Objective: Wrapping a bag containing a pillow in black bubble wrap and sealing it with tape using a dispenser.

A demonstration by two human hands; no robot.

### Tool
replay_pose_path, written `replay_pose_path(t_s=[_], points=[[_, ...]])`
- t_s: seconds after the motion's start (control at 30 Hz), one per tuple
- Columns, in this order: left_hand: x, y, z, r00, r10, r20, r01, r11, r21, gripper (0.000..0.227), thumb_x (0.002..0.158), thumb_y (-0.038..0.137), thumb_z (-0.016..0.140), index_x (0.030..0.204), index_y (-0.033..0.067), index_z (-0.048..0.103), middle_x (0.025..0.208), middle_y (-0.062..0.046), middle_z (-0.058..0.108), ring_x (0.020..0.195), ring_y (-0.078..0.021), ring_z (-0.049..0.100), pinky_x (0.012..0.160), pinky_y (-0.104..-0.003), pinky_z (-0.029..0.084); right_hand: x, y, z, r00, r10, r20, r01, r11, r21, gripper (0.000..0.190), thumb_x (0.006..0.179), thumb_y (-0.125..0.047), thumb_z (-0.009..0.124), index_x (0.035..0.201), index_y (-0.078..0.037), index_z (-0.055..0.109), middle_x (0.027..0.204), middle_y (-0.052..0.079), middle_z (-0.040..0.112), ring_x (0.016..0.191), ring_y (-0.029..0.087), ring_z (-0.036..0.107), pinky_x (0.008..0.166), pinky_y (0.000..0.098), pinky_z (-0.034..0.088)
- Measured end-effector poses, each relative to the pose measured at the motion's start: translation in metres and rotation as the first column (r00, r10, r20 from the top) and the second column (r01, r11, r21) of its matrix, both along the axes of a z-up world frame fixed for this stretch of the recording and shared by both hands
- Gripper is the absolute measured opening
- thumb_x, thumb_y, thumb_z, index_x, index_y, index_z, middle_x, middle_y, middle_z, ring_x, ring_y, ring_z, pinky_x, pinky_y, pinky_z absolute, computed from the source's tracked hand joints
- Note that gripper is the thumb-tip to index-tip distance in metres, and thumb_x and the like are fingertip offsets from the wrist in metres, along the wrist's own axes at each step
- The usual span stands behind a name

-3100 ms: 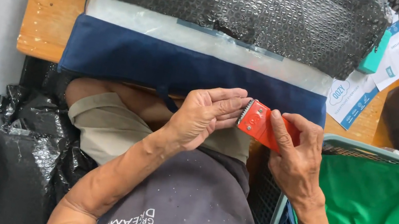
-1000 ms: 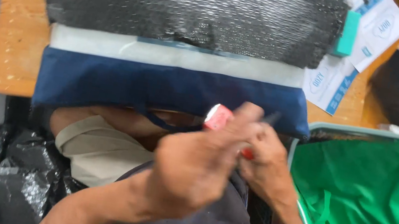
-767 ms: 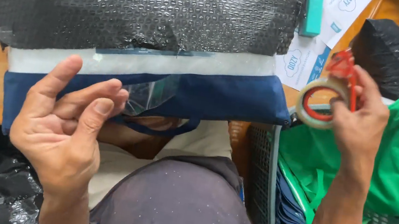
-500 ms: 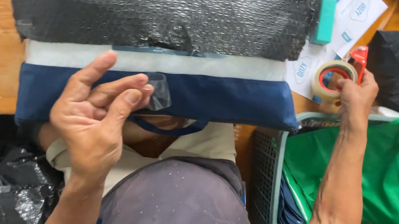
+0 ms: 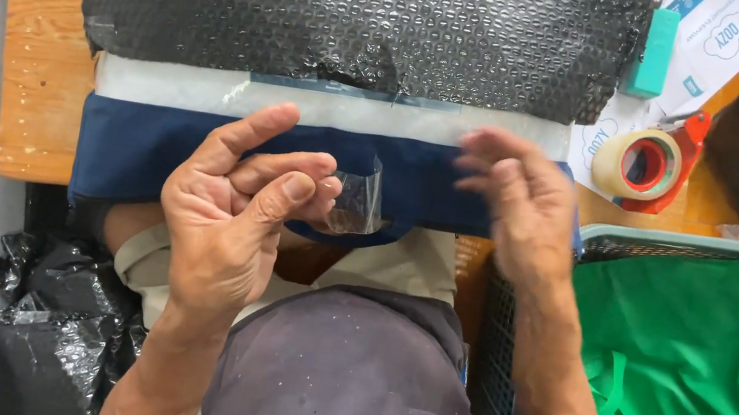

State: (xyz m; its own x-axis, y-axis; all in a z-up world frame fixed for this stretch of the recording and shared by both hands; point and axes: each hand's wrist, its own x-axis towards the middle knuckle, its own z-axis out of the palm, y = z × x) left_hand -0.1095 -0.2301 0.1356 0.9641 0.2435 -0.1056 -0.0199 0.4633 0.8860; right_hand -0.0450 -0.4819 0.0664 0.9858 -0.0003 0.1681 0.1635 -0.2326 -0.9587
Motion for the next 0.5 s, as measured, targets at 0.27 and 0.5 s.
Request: replay_pose_path(t_s=[0.27,0.5], points=[[0.005,0.009,-0.01,0.994,0.099,-0.053,-0.099,0.995,0.007,0.049,0.086,0.003,0.074,0.131,-0.0075,0.057,0.1,-0.026,0.075,0.084,-0.0263,0.076,0.08,-0.034,0.068,-0.008,0.068,0.006,0.724,0.61,-0.321,-0.13,0.578,0.806,0.033,0.095,-0.02,0.073,0.117,0.004,0.066,0.094,0.016,0.069,0.077,0.021,0.067,0.07,0.0287,0.055],[0.013,0.009,-0.015,0.98,0.18,0.088,-0.198,0.938,0.283,0.039,0.094,-0.002,0.069,0.131,-0.006,0.056,0.105,-0.022,0.075,0.088,-0.0256,0.078,0.082,-0.032,0.069,0.005,0.077,0.03,0.92,0.357,-0.163,-0.23,0.828,0.512,0.008,0.093,-0.007,0.072,0.092,-0.002,0.066,0.079,0.012,0.068,0.061,0.017,0.061,0.059,0.024,0.053]])
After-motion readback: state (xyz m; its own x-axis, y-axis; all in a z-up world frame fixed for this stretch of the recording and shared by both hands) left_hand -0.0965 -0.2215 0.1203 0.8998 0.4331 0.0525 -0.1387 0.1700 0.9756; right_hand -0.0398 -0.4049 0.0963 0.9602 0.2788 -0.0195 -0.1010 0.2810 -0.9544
